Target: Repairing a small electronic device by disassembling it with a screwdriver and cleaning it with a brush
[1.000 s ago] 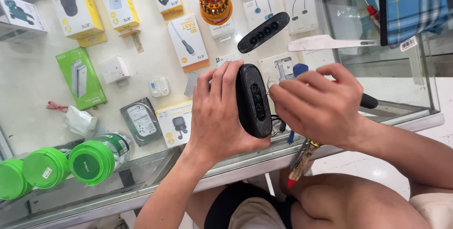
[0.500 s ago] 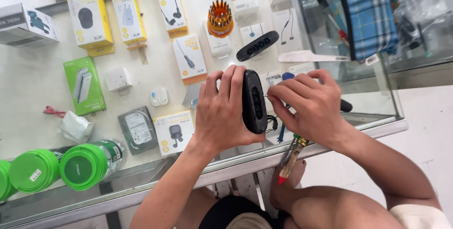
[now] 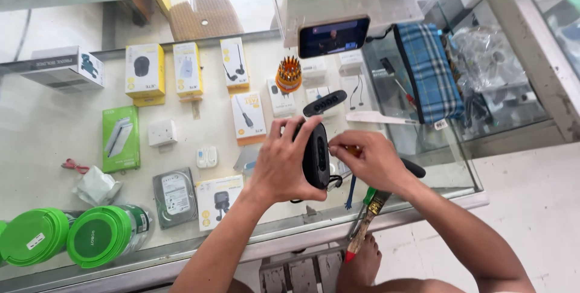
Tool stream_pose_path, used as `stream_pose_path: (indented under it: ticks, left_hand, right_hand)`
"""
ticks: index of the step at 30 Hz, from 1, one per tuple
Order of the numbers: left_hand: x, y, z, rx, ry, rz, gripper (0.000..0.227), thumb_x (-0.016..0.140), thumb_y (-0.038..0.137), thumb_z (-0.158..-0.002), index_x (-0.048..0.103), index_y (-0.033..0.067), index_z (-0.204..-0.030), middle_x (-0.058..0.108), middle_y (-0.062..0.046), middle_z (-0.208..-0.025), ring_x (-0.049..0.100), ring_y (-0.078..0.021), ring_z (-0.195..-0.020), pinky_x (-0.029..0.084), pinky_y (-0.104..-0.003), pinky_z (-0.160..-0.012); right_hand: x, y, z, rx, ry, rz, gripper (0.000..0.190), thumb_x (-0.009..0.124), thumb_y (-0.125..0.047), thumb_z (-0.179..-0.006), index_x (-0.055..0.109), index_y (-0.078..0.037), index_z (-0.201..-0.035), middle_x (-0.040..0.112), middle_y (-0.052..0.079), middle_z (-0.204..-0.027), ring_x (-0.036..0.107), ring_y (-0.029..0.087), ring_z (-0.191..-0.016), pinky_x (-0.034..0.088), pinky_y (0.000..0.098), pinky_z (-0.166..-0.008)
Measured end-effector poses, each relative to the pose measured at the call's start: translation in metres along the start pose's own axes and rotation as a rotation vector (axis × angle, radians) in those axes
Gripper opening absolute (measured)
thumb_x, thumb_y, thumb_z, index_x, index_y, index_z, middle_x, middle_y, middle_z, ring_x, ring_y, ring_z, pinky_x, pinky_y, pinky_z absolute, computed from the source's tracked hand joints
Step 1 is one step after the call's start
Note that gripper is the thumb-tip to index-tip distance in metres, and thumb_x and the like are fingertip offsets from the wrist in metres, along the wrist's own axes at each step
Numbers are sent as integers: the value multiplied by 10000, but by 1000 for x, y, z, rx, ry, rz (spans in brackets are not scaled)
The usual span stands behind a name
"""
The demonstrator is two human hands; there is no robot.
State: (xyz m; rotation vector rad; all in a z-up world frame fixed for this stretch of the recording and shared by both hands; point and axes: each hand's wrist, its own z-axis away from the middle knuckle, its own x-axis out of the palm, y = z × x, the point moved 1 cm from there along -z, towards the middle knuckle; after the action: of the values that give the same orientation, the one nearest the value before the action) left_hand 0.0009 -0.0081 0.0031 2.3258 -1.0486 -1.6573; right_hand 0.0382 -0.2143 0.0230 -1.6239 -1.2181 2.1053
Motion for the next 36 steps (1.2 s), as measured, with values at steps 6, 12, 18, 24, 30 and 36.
stream_pose_path:
  ticks: [6,12,18,24,30,36]
  left_hand:
    - [-11,-22,-3,-49,-25,121,1233,927,557,-470,382,19,-1436,558,-167,-1332,520,-348,-1099,473,-491,-1032]
    - [-23,-28,-4,-94,-168,320,1214,916,379,-534,299,89,-1538,472,-103,-1442,436,-340,-1281,404,-473,-1118]
    - [-47,-19,-3,-117,-208,421,1488,949,598,-505,122,105,-1639,272,-142,-1699,278,-332,-1545,185,-509,-1255]
    - [-166,102,45,11,425,540,610,816,292,-881,569,78,-1396,730,-97,-1267,710,-183,-1131,584,-300,-924]
    - [185,86,199,-122,6,-231,290,476,317,-764,737,300,-892,742,102,-840,605,-185,-760,434,-341,-719]
    - [374,220,352,209,-715,-376,389,419,241,-1053,807,208,-1055,751,-5,-972,561,-257,-1025,354,-418,-919]
  right_hand:
    - [-23,21,22,-633,496,785,119,718,-108,-940,715,-218,-983,712,-64,-882,641,162,-768,459,298,-610]
    - [-54,136,35,-208,435,746,118,734,-223,-979,799,-189,-1071,758,5,-984,694,243,-899,522,441,-799]
    - [-45,167,40,-229,554,858,60,734,-249,-968,789,-238,-986,746,-31,-936,701,225,-895,493,424,-831]
    - [-73,121,56,-92,298,782,290,694,-368,-965,745,-220,-1209,780,32,-1138,727,227,-1054,575,462,-957]
    - [-122,-72,176,-627,684,218,164,755,12,-942,740,49,-1102,771,147,-1051,741,239,-926,590,350,-890]
    - [-73,115,406,113,551,-244,172,575,-31,-873,556,104,-769,431,59,-654,557,99,-546,466,168,-587]
